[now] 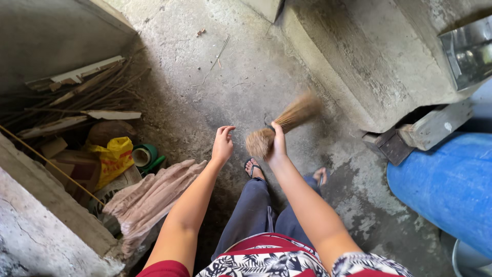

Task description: The person sweeps an outdoor area by hand using a stick broom, moving debris away from plants and structures.

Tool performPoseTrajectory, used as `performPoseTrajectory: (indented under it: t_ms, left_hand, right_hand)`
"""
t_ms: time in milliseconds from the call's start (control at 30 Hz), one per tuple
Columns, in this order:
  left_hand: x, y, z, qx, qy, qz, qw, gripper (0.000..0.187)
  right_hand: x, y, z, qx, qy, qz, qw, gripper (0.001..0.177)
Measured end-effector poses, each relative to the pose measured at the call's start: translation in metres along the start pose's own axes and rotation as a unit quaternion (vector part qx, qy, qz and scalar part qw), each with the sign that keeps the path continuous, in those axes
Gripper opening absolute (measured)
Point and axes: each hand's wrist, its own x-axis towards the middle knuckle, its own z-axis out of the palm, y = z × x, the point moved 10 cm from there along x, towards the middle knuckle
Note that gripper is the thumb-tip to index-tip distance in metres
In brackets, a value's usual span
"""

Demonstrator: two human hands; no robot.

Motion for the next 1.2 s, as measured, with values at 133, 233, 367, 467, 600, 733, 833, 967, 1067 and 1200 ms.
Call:
performPoseTrajectory:
  t_ms: [133,233,367,467,600,733,833,967,1067,1200]
  left_hand:
    - [-0.008,-0.001,-0.001,-0.014,0.02,-0.005,1.0,0.051]
    - [-0.01,-0.005,-0.005,-0.013,0.053,-0.006,0.998,0.051]
    - [-0.015,-0.01,-0.004,0.008,0.138,-0.001,0.99,0.048]
    - [-0.014,0.009,-0.003,0.036,0.198,0.006,0.98,0.047]
    - [0.002,0.044,0.04,-0.052,0.198,-0.095,0.974,0.05]
    - [0.033,0.089,0.078,-0.089,0.224,-0.121,0.963,0.05]
    - [0.051,0.121,0.102,-0.093,0.256,-0.068,0.96,0.05]
    - [0.054,0.122,0.127,-0.118,0.272,-0.106,0.949,0.046]
    - [0.05,0.119,0.131,-0.115,0.279,-0.139,0.943,0.047]
    - [0.038,0.116,0.127,-0.1,0.268,-0.202,0.937,0.045]
  right_hand:
    - [0.067,0.004,0.026,0.003,-0.035,0.028,0.999,0.049]
    - [0.096,0.026,0.072,-0.065,-0.15,0.097,0.982,0.053]
    - [0.081,0.033,0.126,-0.018,-0.217,0.193,0.957,0.051]
    - [0.061,-0.004,0.14,-0.027,-0.199,0.208,0.957,0.051]
    - [0.04,-0.067,0.097,-0.146,-0.156,0.202,0.956,0.054]
    - [0.094,-0.147,0.045,-0.335,-0.017,0.033,0.942,0.05]
    - [0.164,-0.165,0.04,-0.38,-0.013,0.108,0.919,0.06]
    - [0.173,-0.181,0.063,-0.384,-0.133,0.193,0.893,0.055]
    - [0.125,-0.202,0.076,-0.411,-0.186,0.124,0.884,0.052]
    - [0.091,-0.213,0.074,-0.396,-0.14,0.089,0.903,0.051]
